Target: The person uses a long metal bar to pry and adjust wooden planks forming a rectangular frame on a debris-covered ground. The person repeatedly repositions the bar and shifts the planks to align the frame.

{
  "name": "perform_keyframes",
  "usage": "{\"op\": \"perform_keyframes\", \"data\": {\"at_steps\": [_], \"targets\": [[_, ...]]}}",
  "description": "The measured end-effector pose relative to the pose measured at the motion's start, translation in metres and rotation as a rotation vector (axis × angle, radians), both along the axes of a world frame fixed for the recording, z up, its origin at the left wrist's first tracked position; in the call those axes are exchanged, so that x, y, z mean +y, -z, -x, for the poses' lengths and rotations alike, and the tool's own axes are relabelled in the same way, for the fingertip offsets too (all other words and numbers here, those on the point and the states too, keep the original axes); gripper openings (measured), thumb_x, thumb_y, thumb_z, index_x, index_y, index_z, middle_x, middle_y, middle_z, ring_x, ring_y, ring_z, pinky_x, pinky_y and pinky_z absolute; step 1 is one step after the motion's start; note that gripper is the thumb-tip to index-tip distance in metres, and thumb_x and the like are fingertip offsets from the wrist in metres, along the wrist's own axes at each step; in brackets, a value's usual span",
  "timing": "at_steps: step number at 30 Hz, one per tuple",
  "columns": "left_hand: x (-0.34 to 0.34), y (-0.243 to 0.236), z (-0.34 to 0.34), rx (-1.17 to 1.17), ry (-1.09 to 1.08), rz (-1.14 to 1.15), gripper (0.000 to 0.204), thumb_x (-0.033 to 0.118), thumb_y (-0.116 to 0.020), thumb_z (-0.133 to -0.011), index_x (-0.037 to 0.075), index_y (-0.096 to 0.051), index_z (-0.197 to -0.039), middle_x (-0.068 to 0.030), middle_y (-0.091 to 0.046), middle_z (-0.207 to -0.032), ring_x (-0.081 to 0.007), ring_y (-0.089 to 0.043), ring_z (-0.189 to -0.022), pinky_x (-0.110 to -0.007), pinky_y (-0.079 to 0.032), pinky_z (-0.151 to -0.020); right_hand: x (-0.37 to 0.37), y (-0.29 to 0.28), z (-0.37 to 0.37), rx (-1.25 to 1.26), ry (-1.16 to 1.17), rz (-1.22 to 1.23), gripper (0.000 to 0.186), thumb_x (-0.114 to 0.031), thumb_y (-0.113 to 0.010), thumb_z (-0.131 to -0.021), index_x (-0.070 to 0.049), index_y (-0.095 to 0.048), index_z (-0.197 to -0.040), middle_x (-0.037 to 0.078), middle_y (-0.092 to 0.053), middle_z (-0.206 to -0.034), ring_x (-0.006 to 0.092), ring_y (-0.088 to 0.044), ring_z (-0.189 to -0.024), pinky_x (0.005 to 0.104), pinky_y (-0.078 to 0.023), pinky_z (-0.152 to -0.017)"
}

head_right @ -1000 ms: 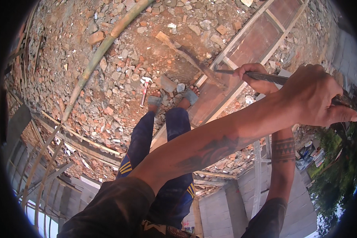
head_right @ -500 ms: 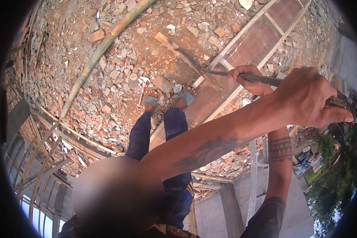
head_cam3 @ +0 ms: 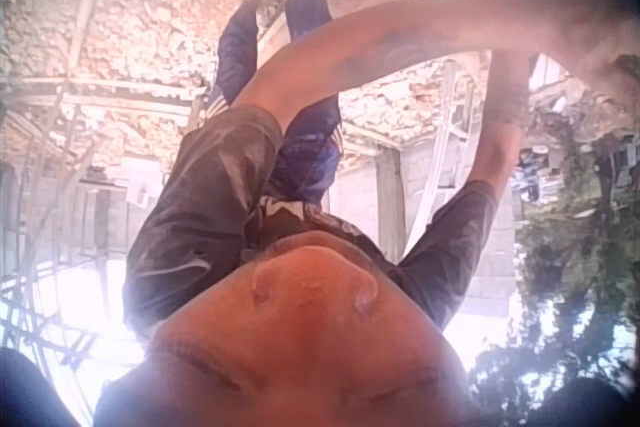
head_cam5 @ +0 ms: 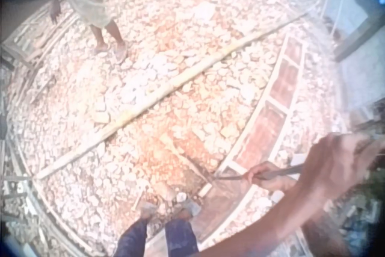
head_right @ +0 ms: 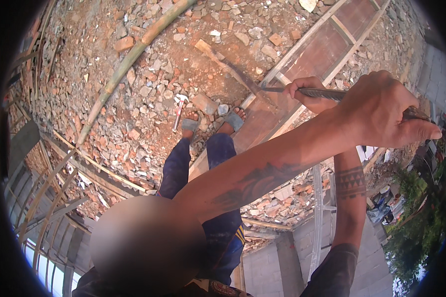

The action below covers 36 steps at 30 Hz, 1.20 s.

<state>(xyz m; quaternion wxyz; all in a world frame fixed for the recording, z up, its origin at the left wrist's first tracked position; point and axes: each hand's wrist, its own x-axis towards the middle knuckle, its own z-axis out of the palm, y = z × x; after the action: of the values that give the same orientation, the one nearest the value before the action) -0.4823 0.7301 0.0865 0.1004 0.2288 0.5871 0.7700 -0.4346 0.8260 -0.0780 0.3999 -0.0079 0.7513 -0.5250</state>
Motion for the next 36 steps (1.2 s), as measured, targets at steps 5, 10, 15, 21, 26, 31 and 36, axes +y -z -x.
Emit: {"op": "perform_keyframes", "data": {"at_steps": [5, 10, 15, 21, 26, 31, 36], "targets": [[0.010, 0.000, -0.012, 0.047, -0.002, 0.052, 0.069, 0.070, -0.068, -0.074, 0.004, -0.066, -0.054, -0.0179, -0.056, -0.047, -0.0387, -0.064, -0.052, -0.045, -0.054, -0.053, 0.005, 0.002, -0.004, -0.001, 0.001, -0.016, 0.018, 0.011, -0.054, -0.083, -0.004, -0.058, -0.074, 0.010, -0.070, -0.096, 0.0219, -0.062, -0.108, 0.0376, -0.045, -0.097], [0.014, 0.001, -0.013, 0.028, -0.048, -0.025, 0.069, 0.069, -0.069, -0.074, 0.004, -0.065, -0.052, -0.0177, -0.055, -0.046, -0.0386, -0.063, -0.050, -0.045, -0.053, -0.051, 0.007, 0.005, -0.004, 0.021, 0.001, 0.038, 0.019, 0.011, -0.054, -0.082, -0.005, -0.058, -0.074, 0.009, -0.070, -0.096, 0.0227, -0.062, -0.110, 0.0381, -0.045, -0.097], [0.007, -0.006, -0.013, 0.021, -0.039, -0.033, 0.069, 0.069, -0.068, -0.075, 0.005, -0.065, -0.052, -0.0165, -0.055, -0.046, -0.0378, -0.063, -0.050, -0.044, -0.052, -0.050, 0.006, 0.000, -0.008, 0.025, 0.002, 0.002, 0.018, 0.011, -0.055, -0.082, -0.005, -0.058, -0.075, 0.010, -0.070, -0.096, 0.0227, -0.063, -0.108, 0.0376, -0.045, -0.096], [0.011, 0.000, -0.016, 0.047, -0.140, -0.091, 0.079, 0.073, -0.065, -0.077, 0.004, -0.052, -0.043, -0.0096, -0.040, -0.034, -0.0317, -0.051, -0.034, -0.040, -0.039, -0.037, 0.002, -0.004, -0.010, 0.030, 0.000, 0.038, 0.020, 0.013, -0.054, -0.082, -0.004, -0.058, -0.074, 0.011, -0.071, -0.095, 0.0221, -0.063, -0.108, 0.0362, -0.047, -0.093], [0.003, 0.000, -0.013, 0.053, -0.082, -0.102, 0.076, 0.072, -0.067, -0.077, 0.004, -0.055, -0.045, -0.0096, -0.043, -0.036, -0.0301, -0.052, -0.035, -0.039, -0.040, -0.039, 0.003, -0.003, -0.007, 0.068, -0.023, -0.018, 0.019, 0.013, -0.055, -0.083, -0.003, -0.058, -0.074, 0.011, -0.071, -0.095, 0.0230, -0.064, -0.107, 0.0364, -0.047, -0.093], [-0.010, -0.006, -0.023, 0.031, -0.024, -0.075, 0.068, 0.065, -0.067, -0.076, 0.005, -0.057, -0.046, -0.0090, -0.048, -0.039, -0.0294, -0.055, -0.038, -0.039, -0.043, -0.041, -0.006, -0.009, -0.014, 0.107, 0.025, -0.052, 0.018, 0.014, -0.055, -0.082, -0.002, -0.060, -0.075, 0.011, -0.071, -0.095, 0.0233, -0.065, -0.107, 0.0355, -0.049, -0.092], [-0.052, -0.001, -0.068, 0.102, 0.104, -0.086, 0.062, 0.062, -0.064, -0.076, 0.006, -0.059, -0.051, -0.0084, -0.049, -0.041, -0.0293, -0.056, -0.040, -0.039, -0.043, -0.041, -0.033, -0.013, -0.049, 0.193, -0.027, -0.109, 0.017, 0.015, -0.056, -0.081, 0.000, -0.062, -0.078, 0.012, -0.072, -0.098, 0.0258, -0.065, -0.112, 0.0342, -0.051, -0.090]]}}
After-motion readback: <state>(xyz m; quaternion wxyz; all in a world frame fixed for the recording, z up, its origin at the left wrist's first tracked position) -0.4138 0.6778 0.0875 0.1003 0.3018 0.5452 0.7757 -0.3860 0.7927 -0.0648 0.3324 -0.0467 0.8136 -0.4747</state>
